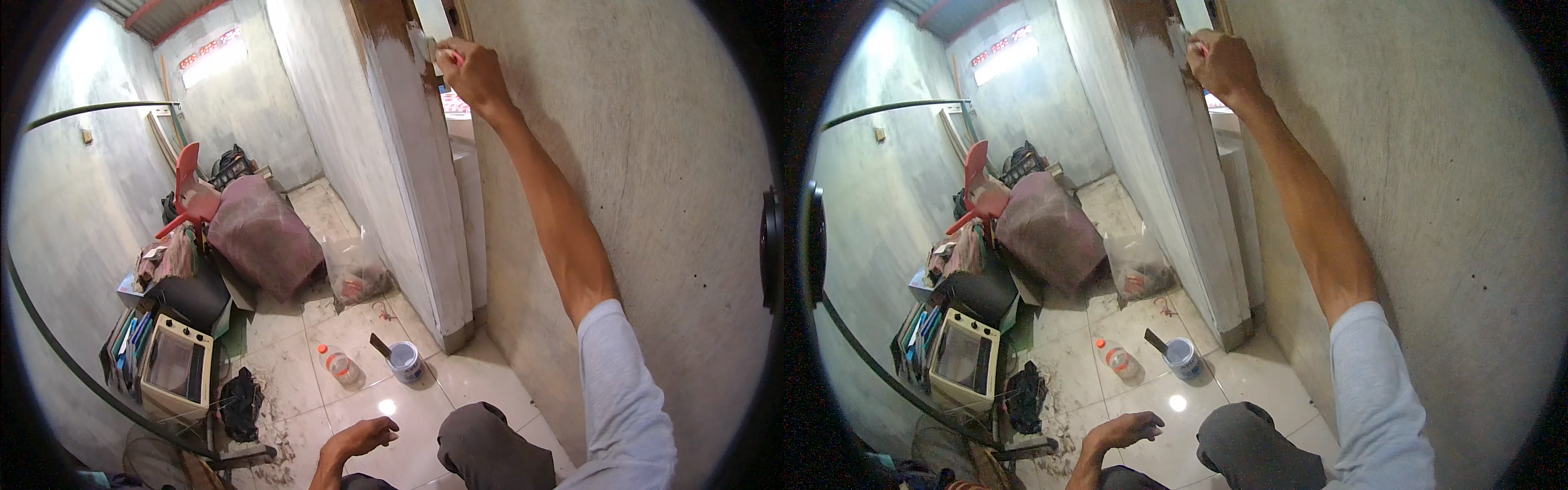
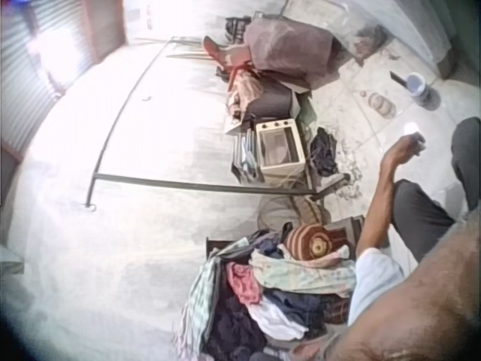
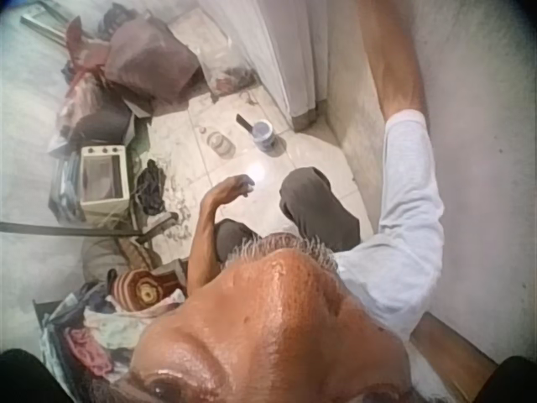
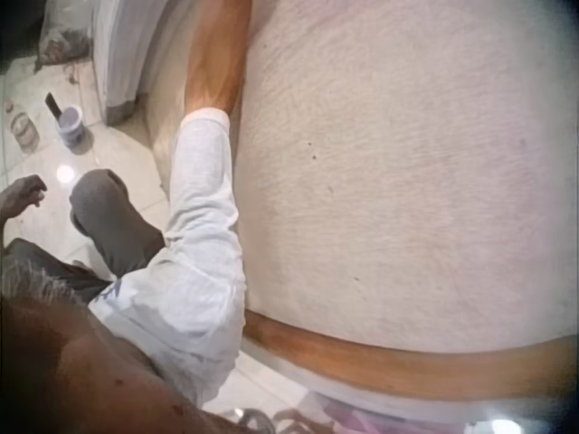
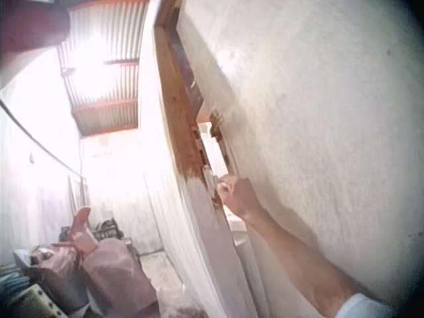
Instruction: The person paints a wooden door frame white using a paintbrush and a small paint can. They repeatedly dip the brush into the can and apply paint to the vertical edges of the frame.
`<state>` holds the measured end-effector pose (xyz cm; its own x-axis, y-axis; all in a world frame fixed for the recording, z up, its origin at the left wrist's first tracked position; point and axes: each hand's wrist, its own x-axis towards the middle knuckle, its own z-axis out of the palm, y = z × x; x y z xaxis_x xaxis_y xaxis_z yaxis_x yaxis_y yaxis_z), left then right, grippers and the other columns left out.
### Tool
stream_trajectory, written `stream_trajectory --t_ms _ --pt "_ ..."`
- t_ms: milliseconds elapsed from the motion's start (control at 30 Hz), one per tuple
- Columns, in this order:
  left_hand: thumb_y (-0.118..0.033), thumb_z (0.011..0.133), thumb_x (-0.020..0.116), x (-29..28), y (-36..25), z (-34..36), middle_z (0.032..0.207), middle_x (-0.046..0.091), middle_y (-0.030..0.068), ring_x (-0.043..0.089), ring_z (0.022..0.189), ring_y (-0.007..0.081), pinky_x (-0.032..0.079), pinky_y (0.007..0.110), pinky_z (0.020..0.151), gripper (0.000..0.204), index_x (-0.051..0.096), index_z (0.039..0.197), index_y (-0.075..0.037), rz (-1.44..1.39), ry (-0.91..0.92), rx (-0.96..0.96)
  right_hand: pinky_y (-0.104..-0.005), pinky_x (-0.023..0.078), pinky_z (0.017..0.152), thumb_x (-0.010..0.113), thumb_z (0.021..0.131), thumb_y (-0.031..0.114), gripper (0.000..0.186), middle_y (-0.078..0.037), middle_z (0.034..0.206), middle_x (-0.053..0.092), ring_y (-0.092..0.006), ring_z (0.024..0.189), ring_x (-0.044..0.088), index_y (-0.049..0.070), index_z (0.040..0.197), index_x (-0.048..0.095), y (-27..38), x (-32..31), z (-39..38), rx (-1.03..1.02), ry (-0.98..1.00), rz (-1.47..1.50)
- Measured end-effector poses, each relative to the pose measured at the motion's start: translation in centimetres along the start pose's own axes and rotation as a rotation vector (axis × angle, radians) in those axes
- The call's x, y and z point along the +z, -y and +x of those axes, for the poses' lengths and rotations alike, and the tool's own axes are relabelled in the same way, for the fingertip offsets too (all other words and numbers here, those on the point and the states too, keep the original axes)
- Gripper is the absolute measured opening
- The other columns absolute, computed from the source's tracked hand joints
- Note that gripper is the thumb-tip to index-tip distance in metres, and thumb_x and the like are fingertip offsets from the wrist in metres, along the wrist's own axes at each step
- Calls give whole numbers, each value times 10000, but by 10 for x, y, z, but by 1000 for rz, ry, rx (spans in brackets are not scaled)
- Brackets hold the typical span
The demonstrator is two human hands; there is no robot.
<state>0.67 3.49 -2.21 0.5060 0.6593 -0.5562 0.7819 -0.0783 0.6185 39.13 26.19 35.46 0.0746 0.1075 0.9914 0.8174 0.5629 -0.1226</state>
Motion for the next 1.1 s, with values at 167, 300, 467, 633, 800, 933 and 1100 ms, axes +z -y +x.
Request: stream_trajectory --t_ms 167,300,467,633,800,933,1100 --pt "-306 1030 564 2 6 -3 1057 711 151 677 988 264 532 385 863 381 573 1283 -23 -9 -1 9 -373 565 712 607 916 256 268 -160 832 735 -286 743 714 31 984 736 8 -13 -23 6 -35 32" --pt "-302 1035 562 1 6 0 1083 710 159 693 984 250 542 390 862 377 573 1282 -18 45 0 31 -359 565 722 621 909 242 278 -156 853 739 -256 741 715 34 1047 742 5 -5 -2 -48 -183 187" --pt "-309 1032 569 2 1 -7 1089 712 167 695 977 256 543 391 865 378 582 1270 -16 15 -21 34 -359 563 726 617 890 215 273 -175 864 735 -264 748 718 39 1054 746 6 -9 -35 133 71 185" --pt "-322 1026 578 4 5 -6 1095 715 166 693 977 258 541 392 874 396 583 1270 -10 2 -29 46 -359 551 696 626 855 174 259 -190 841 730 -229 726 711 49 1031 770 -4 -21 -105 231 197 118" --pt "-312 1025 582 3 0 -7 1071 723 157 694 993 252 539 392 880 387 584 1269 -11 13 -16 40 -388 488 565 593 850 192 219 -158 639 636 -207 544 606 14 751 674 -29 -21 -97 -72 298 -199" --pt "-301 1025 584 1 -6 -10 1052 723 155 694 993 247 539 393 876 375 590 1264 -12 -20 -32 6 -351 467 542 608 868 219 191 -129 615 594 -216 499 551 43 803 642 -16 -17 -24 -88 188 -122" --pt "-293 1023 587 3 6 -10 1047 722 160 701 970 252 544 388 855 367 594 1255 -7 1 -49 20 -363 467 593 566 864 111 182 -224 784 651 -230 643 631 -6 929 690 13 -1 7 -91 -145 194"
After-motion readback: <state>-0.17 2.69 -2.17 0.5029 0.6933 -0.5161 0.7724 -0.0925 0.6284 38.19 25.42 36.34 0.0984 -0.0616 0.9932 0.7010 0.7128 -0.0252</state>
